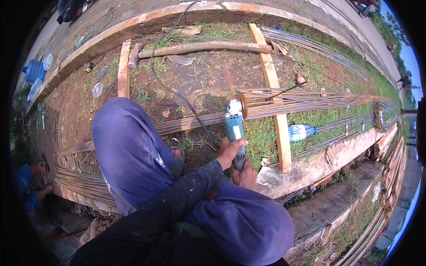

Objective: The person uses an angle grinder to cut a bundle of metal rods laid on wooden supports. After cutting, the person removes a binding wire and separates the cut rods.

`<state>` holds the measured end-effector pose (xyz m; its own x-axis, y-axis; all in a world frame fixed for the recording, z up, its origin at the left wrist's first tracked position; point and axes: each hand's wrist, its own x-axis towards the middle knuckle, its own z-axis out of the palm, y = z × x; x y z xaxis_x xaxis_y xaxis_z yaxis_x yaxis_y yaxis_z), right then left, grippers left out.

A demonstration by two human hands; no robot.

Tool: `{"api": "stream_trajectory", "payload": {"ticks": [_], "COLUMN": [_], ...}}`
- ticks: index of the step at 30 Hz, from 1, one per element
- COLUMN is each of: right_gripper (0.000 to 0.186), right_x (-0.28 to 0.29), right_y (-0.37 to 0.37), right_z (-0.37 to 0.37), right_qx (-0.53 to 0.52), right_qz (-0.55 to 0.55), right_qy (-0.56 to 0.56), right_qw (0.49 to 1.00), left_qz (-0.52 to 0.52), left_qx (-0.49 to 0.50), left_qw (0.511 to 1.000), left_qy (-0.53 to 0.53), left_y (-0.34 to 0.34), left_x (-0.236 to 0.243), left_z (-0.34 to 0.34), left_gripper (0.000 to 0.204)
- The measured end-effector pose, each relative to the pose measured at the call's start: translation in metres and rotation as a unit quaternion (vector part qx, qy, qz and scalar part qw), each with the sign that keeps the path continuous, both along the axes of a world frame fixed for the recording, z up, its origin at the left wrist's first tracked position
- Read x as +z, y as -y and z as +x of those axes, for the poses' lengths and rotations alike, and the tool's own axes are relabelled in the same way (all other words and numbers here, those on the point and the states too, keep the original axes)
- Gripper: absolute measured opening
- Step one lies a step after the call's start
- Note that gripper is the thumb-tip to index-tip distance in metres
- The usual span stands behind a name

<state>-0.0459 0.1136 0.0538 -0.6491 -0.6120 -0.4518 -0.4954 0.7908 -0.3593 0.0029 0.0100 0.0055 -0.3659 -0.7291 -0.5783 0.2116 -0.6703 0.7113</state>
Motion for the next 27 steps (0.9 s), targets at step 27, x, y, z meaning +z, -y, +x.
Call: {"api": "stream_trajectory", "payload": {"ticks": [27], "right_gripper": [0.045], "right_x": [0.003], "right_y": [-0.043], "right_z": [0.006], "right_qx": [-0.032], "right_qz": [0.021], "right_qy": [0.035], "right_qw": [0.999], "left_qz": [-0.013], "left_qx": [-0.003], "left_qw": [1.0], "left_qy": [-0.006], "left_y": [-0.04], "left_x": [0.012], "left_z": [0.006], "left_gripper": [0.023]}}
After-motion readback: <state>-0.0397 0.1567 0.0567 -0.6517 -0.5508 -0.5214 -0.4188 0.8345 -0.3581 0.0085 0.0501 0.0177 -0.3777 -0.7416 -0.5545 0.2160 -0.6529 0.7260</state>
